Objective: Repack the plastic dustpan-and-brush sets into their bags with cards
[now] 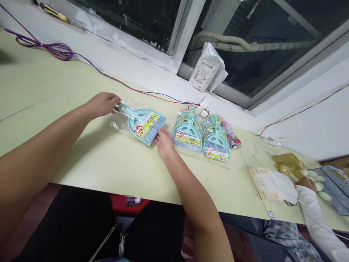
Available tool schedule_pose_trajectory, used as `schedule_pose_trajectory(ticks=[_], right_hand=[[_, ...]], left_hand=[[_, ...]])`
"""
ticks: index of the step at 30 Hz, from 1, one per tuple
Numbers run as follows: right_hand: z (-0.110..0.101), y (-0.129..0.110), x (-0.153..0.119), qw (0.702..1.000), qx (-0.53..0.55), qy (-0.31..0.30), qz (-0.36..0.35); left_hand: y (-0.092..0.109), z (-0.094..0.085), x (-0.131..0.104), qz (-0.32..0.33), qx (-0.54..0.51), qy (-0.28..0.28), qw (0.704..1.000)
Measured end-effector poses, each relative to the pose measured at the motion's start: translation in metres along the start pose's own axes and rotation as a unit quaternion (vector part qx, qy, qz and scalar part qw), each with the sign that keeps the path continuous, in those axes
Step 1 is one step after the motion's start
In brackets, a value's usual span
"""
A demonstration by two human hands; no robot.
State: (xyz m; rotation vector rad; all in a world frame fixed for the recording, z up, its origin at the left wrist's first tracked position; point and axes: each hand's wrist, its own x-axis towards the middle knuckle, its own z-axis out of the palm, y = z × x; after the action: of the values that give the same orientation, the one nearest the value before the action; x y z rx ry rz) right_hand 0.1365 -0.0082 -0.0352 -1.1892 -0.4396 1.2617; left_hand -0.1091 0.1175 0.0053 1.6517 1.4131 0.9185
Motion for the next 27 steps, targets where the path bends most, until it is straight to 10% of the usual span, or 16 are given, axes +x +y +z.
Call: schedule_pose_trajectory(ticks=[27], right_hand=[[-0.008, -0.005, 0.004, 0.996, -0.06, -0.036, -0.053]], left_hand=[[-0.026, 0.004, 0.016, -0.041, -0.124, -0.044, 0.991]])
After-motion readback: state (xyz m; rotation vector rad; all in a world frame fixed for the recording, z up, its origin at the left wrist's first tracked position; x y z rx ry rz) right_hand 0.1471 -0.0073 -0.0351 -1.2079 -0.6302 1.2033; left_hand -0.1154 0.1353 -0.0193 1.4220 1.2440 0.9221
